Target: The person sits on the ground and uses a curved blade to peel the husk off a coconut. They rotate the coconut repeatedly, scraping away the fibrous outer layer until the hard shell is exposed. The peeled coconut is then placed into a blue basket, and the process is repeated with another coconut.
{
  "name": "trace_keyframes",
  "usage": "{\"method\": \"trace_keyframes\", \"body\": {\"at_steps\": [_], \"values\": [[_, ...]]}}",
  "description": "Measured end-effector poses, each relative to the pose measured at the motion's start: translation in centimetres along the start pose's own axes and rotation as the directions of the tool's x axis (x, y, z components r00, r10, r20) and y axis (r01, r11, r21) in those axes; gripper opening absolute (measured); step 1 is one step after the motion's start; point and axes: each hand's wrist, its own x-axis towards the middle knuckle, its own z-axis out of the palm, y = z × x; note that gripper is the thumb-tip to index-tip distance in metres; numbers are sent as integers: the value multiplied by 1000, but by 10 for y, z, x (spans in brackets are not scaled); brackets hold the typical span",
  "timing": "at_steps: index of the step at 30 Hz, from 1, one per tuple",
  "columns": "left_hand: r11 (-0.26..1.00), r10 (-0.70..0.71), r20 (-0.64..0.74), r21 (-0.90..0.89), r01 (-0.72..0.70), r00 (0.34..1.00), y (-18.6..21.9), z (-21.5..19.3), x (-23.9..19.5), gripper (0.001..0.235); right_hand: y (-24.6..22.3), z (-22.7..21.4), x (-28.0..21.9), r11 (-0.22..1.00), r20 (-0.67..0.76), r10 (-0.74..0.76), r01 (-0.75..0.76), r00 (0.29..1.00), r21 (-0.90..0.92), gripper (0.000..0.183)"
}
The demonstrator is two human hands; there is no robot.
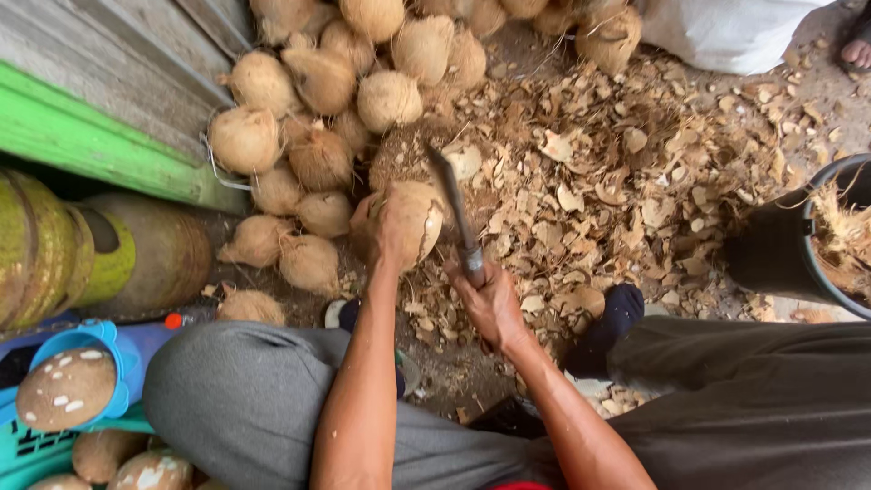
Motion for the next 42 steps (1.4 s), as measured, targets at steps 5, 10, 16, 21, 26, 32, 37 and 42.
{"method": "trace_keyframes", "body": {"at_steps": [5, 10, 16, 21, 26, 32, 37, 42], "values": [[994, -64, 35, 90, 61, 997, -7, 1, -1, 53, 13, 1, 7, 992, 101, 12, -25, 995, 122, 34], [999, -36, -25, 12, 37, 999, -11, -3, -2, 50, 15, 5, 7, 939, -39, -85, 67, 996, -336, 41], [991, -52, -38, 124, 56, 998, 5, -1, -4, 49, 15, 7, 20, 928, 0, 332, -327, 943, -181, 37], [991, -84, -4, 102, 84, 996, -19, -16, -31, 49, 2, 12, -14, 957, -6, 154, -151, 988, -247, 30], [999, -46, 20, -3, 46, 999, -1, -6, -11, 49, -11, 6, 7, 954, 20, 123, -112, 992, -280, 35], [998, -31, 40, -60, 34, 999, -7, -6, -8, 50, 30, 5, 20, 948, 65, 249, -230, 966, -218, 32], [986, -81, 119, -132, 97, 990, -20, -20, -14, 52, 44, 2, 8, 857, 50, 491, -472, 870, -206, 34], [973, -112, 80, -193, 125, 991, 4, -19, -5, 54, 14, -6, 24, 853, 103, 475, -428, 874, -298, 36]]}}
